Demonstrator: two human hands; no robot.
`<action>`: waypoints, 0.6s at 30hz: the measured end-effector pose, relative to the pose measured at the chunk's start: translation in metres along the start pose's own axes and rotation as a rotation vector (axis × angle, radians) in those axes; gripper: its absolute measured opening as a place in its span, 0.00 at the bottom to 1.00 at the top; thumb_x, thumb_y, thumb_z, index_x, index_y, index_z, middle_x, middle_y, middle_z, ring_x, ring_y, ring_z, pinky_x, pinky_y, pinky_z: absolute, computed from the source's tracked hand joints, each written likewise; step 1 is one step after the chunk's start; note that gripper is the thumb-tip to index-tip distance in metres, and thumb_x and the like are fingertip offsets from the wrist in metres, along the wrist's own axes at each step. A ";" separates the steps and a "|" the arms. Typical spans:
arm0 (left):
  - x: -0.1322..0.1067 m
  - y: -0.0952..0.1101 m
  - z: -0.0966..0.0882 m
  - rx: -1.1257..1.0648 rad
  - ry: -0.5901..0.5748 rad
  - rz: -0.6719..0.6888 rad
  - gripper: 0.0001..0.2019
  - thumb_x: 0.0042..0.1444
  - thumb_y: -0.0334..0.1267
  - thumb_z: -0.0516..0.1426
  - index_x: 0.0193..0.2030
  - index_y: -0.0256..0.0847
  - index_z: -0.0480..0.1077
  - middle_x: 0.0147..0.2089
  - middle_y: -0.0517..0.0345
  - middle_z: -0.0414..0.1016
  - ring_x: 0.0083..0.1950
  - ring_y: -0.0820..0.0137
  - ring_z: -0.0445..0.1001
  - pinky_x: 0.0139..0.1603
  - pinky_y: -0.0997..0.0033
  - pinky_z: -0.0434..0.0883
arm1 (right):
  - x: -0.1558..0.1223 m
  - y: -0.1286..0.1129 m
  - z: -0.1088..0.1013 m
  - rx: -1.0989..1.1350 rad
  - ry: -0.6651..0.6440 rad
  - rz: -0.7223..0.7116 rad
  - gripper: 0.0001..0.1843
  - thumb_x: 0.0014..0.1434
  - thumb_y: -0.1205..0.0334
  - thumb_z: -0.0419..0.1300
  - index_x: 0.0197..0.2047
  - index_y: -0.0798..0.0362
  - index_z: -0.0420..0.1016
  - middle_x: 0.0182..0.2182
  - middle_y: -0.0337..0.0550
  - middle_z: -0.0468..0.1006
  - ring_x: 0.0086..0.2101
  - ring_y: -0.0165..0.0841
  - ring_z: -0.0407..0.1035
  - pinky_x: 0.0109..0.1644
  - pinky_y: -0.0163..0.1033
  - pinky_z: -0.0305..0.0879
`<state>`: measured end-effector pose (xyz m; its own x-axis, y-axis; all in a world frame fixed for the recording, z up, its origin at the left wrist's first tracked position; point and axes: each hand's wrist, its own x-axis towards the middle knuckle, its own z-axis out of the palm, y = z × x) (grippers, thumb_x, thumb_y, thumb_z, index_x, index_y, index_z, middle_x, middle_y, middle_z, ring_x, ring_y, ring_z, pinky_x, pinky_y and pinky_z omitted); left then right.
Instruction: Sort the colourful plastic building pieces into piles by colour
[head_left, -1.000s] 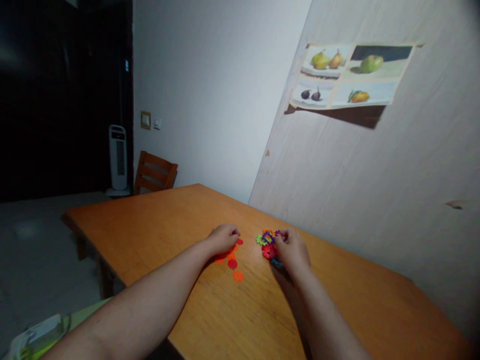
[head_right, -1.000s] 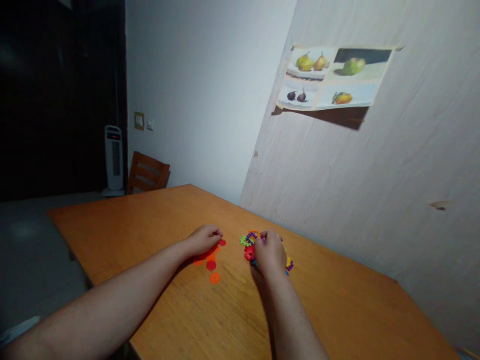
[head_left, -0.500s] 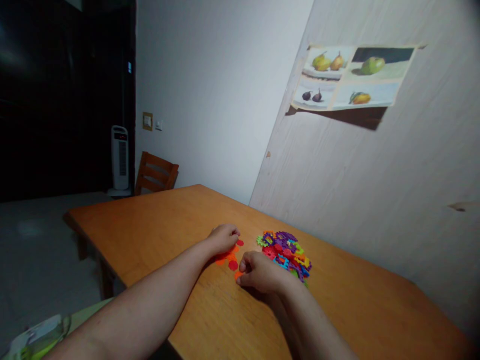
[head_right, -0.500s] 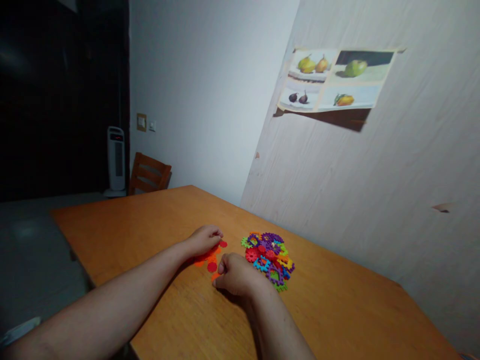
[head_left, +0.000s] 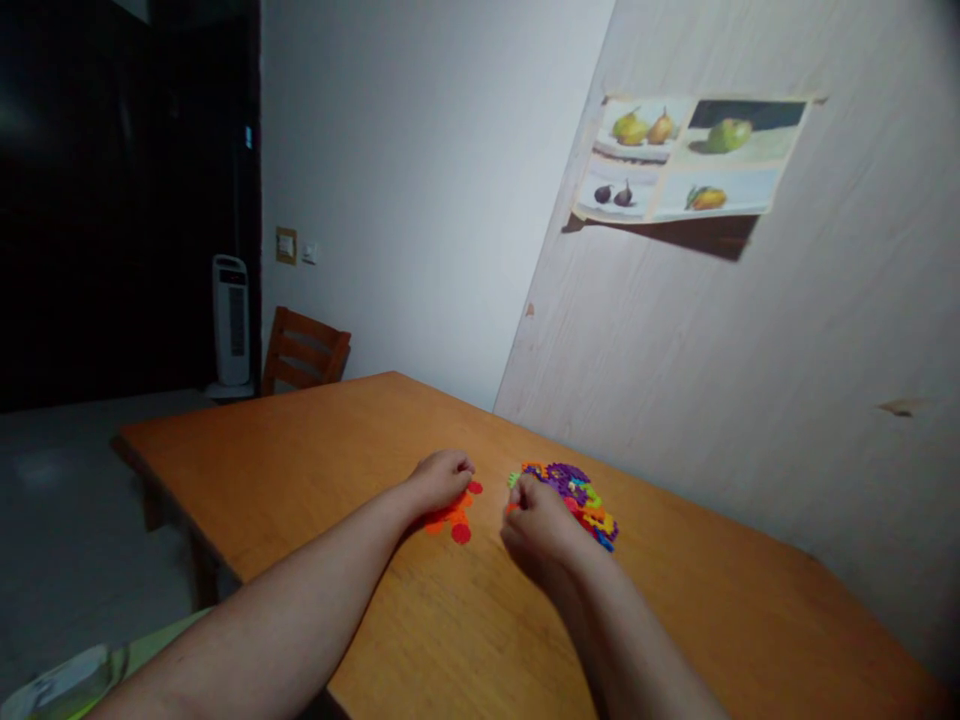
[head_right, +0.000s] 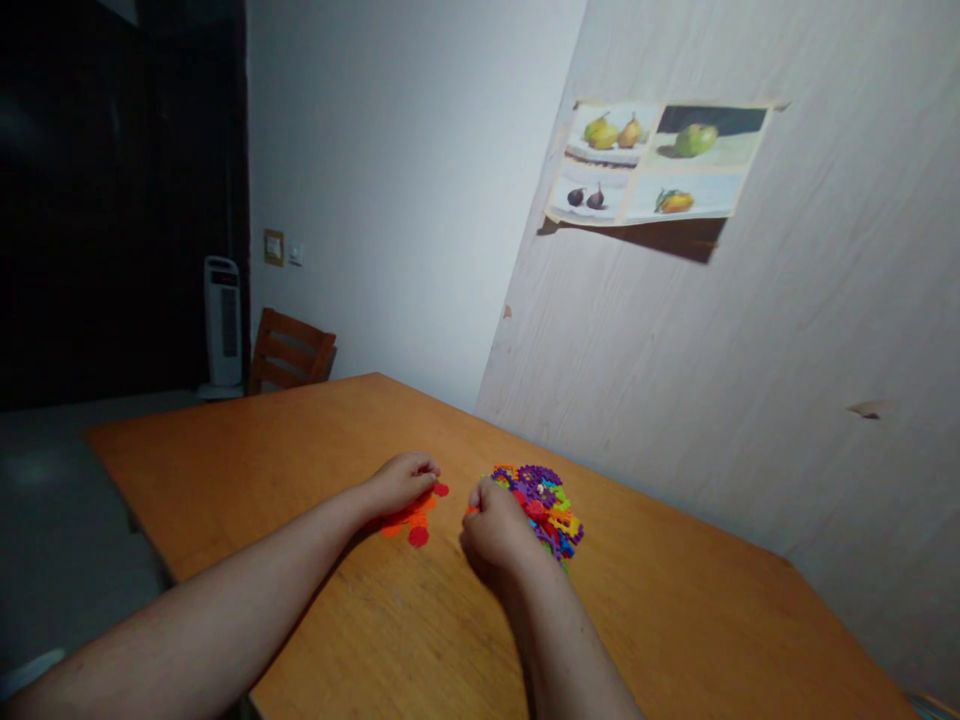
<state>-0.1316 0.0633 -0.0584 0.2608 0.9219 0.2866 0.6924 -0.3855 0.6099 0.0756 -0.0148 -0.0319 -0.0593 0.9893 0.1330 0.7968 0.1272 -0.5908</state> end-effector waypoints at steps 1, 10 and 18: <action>0.000 0.001 0.000 -0.012 -0.002 -0.003 0.10 0.54 0.34 0.55 0.37 0.41 0.78 0.38 0.56 0.81 0.39 0.67 0.75 0.39 0.73 0.68 | 0.003 0.005 -0.008 -0.044 0.128 0.030 0.07 0.52 0.70 0.57 0.36 0.50 0.69 0.30 0.39 0.74 0.31 0.31 0.66 0.33 0.34 0.54; 0.002 -0.001 0.000 -0.039 0.020 -0.026 0.12 0.57 0.33 0.53 0.41 0.40 0.78 0.41 0.54 0.82 0.42 0.67 0.77 0.42 0.72 0.69 | 0.005 -0.004 0.003 0.043 0.210 -0.092 0.04 0.56 0.60 0.57 0.34 0.51 0.70 0.29 0.39 0.74 0.30 0.31 0.65 0.33 0.34 0.54; -0.004 0.009 -0.005 0.148 -0.007 0.014 0.16 0.59 0.37 0.54 0.50 0.43 0.78 0.51 0.53 0.81 0.52 0.63 0.75 0.52 0.67 0.69 | -0.017 -0.038 0.037 -0.117 -0.089 -0.083 0.14 0.52 0.52 0.66 0.33 0.50 0.69 0.30 0.37 0.74 0.29 0.29 0.62 0.31 0.34 0.47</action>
<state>-0.1303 0.0556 -0.0504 0.2755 0.9171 0.2882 0.7801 -0.3885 0.4905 0.0239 -0.0341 -0.0412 -0.1771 0.9787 0.1036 0.8513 0.2051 -0.4830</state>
